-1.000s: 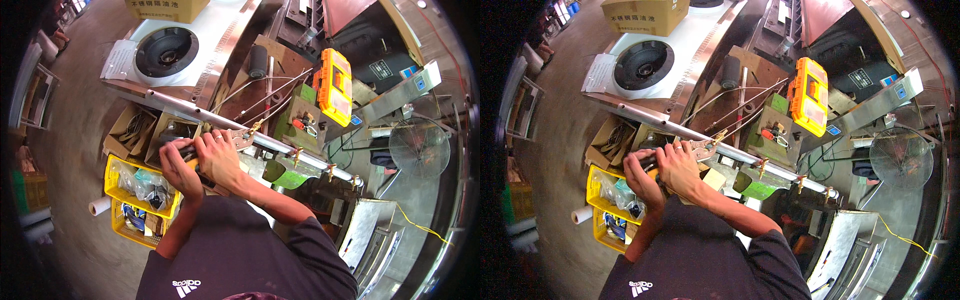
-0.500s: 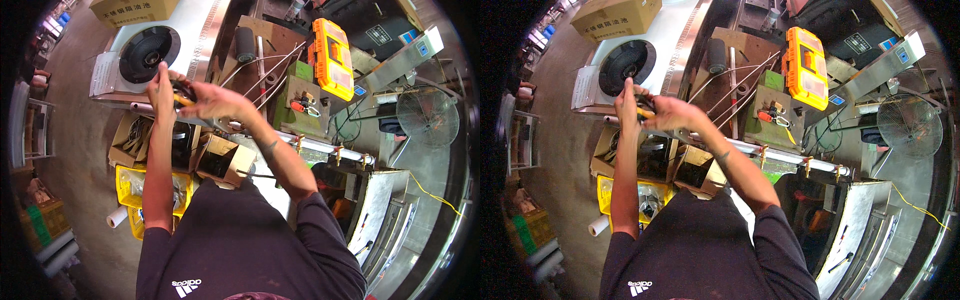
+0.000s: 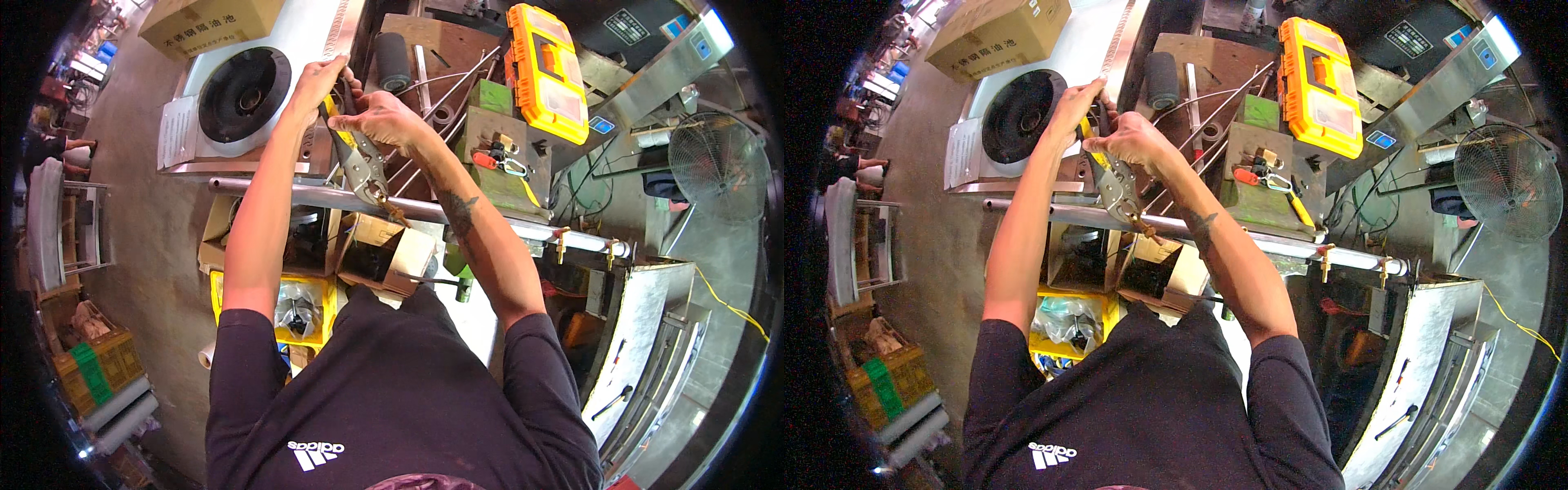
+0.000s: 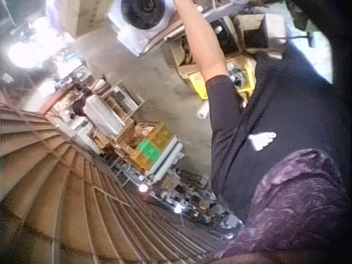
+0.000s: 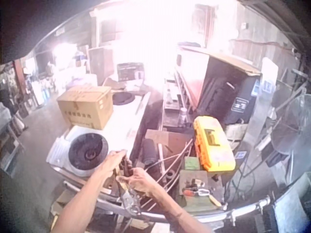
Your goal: The person assembles a metal frame by securing brass fittings with wire ties using pliers. They apply adhesive from a tube to the fittings before tightening the ties. The work occurs at a metal workbench in a workshop with tools and parts nearby.
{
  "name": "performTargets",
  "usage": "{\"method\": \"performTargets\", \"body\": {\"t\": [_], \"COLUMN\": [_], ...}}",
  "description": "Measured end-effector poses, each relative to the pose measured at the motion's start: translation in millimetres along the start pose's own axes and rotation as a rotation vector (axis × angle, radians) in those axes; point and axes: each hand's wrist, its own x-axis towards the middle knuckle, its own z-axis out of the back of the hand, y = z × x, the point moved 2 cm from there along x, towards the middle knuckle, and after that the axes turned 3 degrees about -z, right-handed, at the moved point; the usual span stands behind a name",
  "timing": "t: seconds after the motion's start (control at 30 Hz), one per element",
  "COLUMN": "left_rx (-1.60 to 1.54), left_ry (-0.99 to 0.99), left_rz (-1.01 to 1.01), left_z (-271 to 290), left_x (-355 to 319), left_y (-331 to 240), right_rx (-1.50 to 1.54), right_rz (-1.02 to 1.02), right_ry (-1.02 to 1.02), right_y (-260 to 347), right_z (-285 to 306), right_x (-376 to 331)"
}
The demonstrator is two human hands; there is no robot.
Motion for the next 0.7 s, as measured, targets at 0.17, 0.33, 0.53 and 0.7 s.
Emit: {"method": "performTargets", "body": {"t": [0.17, 0.33, 0.53, 0.7], "left_rx": [0.035, -0.012, -0.132, -0.042], "left_ry": [0.123, 0.108, 0.182, 0.14], "left_rz": [0.042, 0.052, 0.111, 0.12], "left_z": [-27, -19, -24, -23], "left_x": [20, 19, 26, 25], "left_y": [2, 13, 9, 5], "right_rx": [-0.259, -0.29, -0.249, -0.312], "right_rz": [0.158, 0.369, 0.27, 0.388], "right_ry": [-0.231, -0.678, -1.176, -1.212], "right_y": [-19, -20, -102, -105], "right_z": [22, 50, 98, 89], "right_x": [-17, -117, -199, -202]}}
